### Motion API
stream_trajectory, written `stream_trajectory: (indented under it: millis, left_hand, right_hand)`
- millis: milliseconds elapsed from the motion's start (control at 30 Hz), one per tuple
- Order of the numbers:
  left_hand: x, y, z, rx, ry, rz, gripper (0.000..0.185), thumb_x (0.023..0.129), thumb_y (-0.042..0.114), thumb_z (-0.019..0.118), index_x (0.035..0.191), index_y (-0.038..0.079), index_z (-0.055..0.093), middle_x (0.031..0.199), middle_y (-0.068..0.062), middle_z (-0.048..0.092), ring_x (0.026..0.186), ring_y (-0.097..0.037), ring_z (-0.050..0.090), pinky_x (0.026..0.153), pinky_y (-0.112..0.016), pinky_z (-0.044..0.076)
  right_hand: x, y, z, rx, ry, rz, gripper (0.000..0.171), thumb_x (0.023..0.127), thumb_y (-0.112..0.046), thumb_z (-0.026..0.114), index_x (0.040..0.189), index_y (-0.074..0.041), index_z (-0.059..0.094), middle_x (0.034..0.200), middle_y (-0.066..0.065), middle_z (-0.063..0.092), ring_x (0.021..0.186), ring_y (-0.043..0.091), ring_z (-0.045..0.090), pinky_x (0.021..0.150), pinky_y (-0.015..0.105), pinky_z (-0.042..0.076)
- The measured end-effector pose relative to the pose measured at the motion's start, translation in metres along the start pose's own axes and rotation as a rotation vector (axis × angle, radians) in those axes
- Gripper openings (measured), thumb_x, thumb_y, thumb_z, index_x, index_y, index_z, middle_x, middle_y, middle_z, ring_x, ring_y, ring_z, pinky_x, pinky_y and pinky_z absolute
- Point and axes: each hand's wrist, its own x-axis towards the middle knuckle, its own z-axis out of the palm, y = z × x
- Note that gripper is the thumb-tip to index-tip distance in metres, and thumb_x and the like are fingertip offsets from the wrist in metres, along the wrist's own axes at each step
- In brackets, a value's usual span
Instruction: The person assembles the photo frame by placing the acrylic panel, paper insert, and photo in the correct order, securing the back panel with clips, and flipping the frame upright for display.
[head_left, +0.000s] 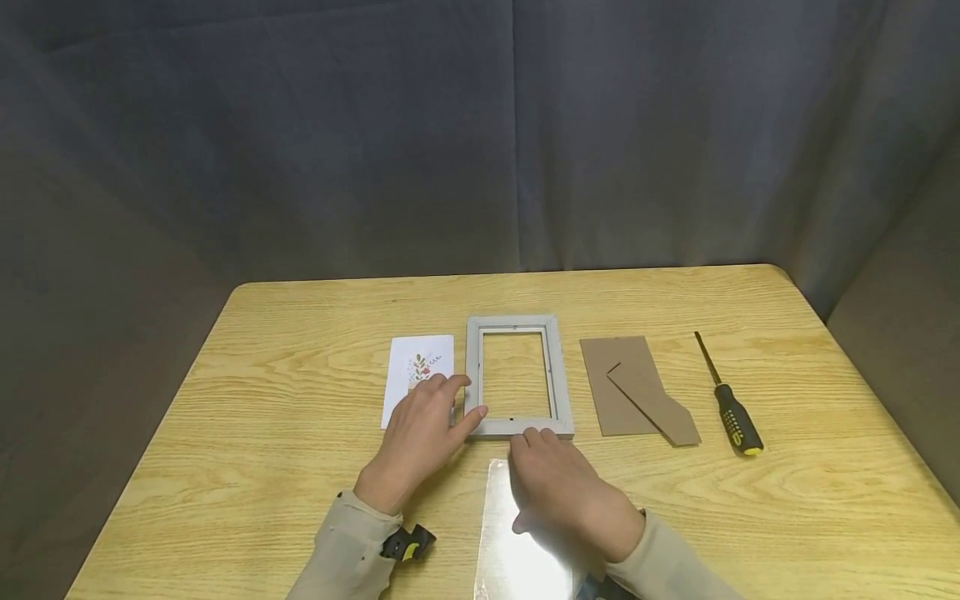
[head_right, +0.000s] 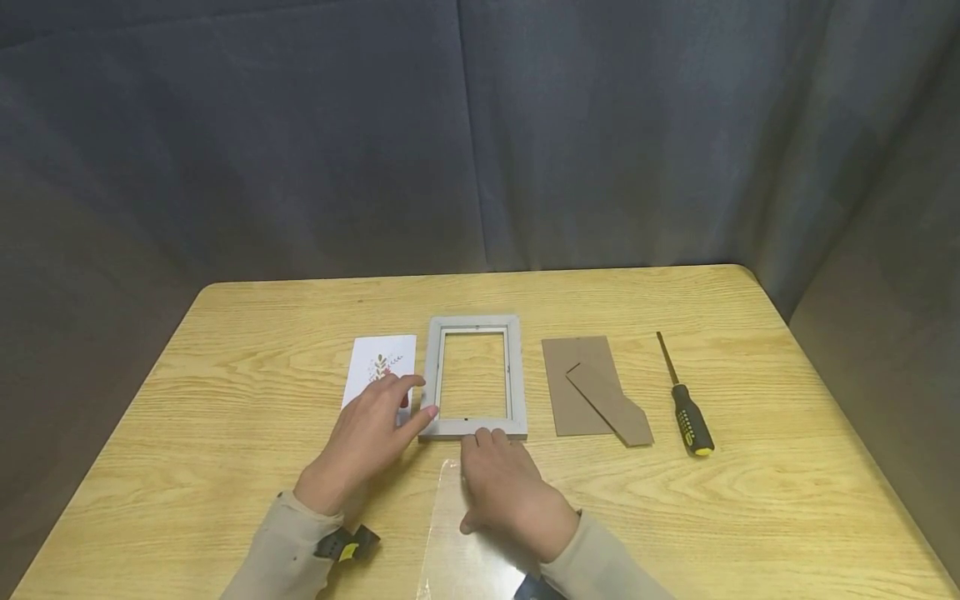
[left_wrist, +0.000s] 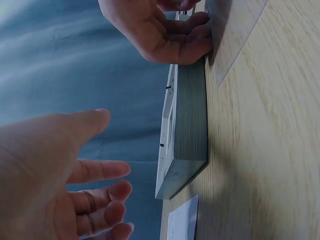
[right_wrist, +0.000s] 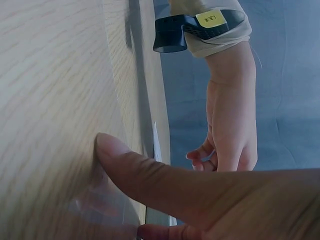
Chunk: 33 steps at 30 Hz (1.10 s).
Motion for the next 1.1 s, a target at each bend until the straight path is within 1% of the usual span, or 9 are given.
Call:
stream_trajectory:
  millis: [133, 400, 567, 700, 867, 967, 1100]
  left_hand:
    - [0.0, 0.0, 0.001, 0.002, 0.001, 0.004, 0.047, 0.093, 0.043, 0.07, 0.125, 0.009, 0.068, 0.091, -0.004, 0.067, 0.072, -0.013, 0.05, 0.062, -0.027, 0.044]
    - [0.0, 0.0, 0.001, 0.018, 0.003, 0.012, 0.047, 0.094, 0.043, 0.07, 0.125, 0.008, 0.067, 0.093, -0.005, 0.068, 0.074, -0.015, 0.054, 0.064, -0.028, 0.047]
    - [0.0, 0.0, 0.002, 0.011, -0.015, 0.009, 0.048, 0.094, 0.043, 0.069, 0.126, 0.008, 0.067, 0.094, -0.006, 0.069, 0.076, -0.016, 0.056, 0.066, -0.03, 0.048]
    - [0.0, -0.001, 0.001, 0.01, -0.023, 0.003, 0.047, 0.095, 0.042, 0.069, 0.127, 0.008, 0.067, 0.092, -0.004, 0.068, 0.076, -0.015, 0.056, 0.066, -0.029, 0.047]
    - [-0.001, -0.001, 0.001, 0.005, -0.025, 0.004, 0.047, 0.095, 0.041, 0.069, 0.127, 0.008, 0.066, 0.09, -0.004, 0.067, 0.075, -0.014, 0.055, 0.064, -0.027, 0.046]
    - [-0.001, -0.001, 0.0, 0.001, -0.022, 0.008, 0.046, 0.095, 0.041, 0.069, 0.127, 0.007, 0.066, 0.091, -0.005, 0.068, 0.076, -0.015, 0.056, 0.065, -0.027, 0.046]
    - [0.0, 0.0, -0.001, 0.0, -0.02, 0.012, 0.046, 0.095, 0.041, 0.069, 0.127, 0.008, 0.066, 0.092, -0.005, 0.068, 0.077, -0.015, 0.057, 0.065, -0.027, 0.047]
  right_hand:
    - [0.0, 0.001, 0.0, 0.02, -0.004, -0.007, 0.067, 0.053, -0.032, 0.1, 0.093, -0.008, 0.052, 0.083, -0.001, 0.043, 0.075, 0.016, 0.038, 0.063, 0.026, 0.034]
    - [0.0, 0.001, 0.001, 0.027, -0.004, 0.008, 0.07, 0.052, -0.033, 0.1, 0.096, -0.007, 0.051, 0.083, 0.0, 0.043, 0.076, 0.017, 0.038, 0.064, 0.027, 0.034]
    - [0.0, 0.001, 0.001, 0.004, 0.014, 0.003, 0.071, 0.052, -0.035, 0.1, 0.098, -0.007, 0.053, 0.084, 0.0, 0.046, 0.077, 0.017, 0.039, 0.068, 0.031, 0.039]
    - [0.001, 0.001, 0.002, -0.004, 0.019, -0.013, 0.074, 0.053, -0.036, 0.099, 0.105, -0.009, 0.054, 0.086, -0.001, 0.049, 0.078, 0.017, 0.041, 0.07, 0.033, 0.041]
    - [0.002, 0.003, 0.002, 0.042, 0.005, -0.037, 0.074, 0.054, -0.033, 0.1, 0.11, -0.012, 0.056, 0.088, -0.003, 0.048, 0.077, 0.015, 0.041, 0.069, 0.029, 0.038]
    - [0.003, 0.005, 0.001, 0.092, -0.005, -0.067, 0.064, 0.058, -0.03, 0.098, 0.105, -0.011, 0.058, 0.088, -0.003, 0.047, 0.076, 0.013, 0.04, 0.068, 0.027, 0.036]
    - [0.004, 0.012, -0.003, 0.216, 0.003, -0.109, 0.051, 0.067, -0.022, 0.093, 0.101, -0.01, 0.059, 0.09, -0.002, 0.048, 0.076, 0.012, 0.043, 0.065, 0.024, 0.039]
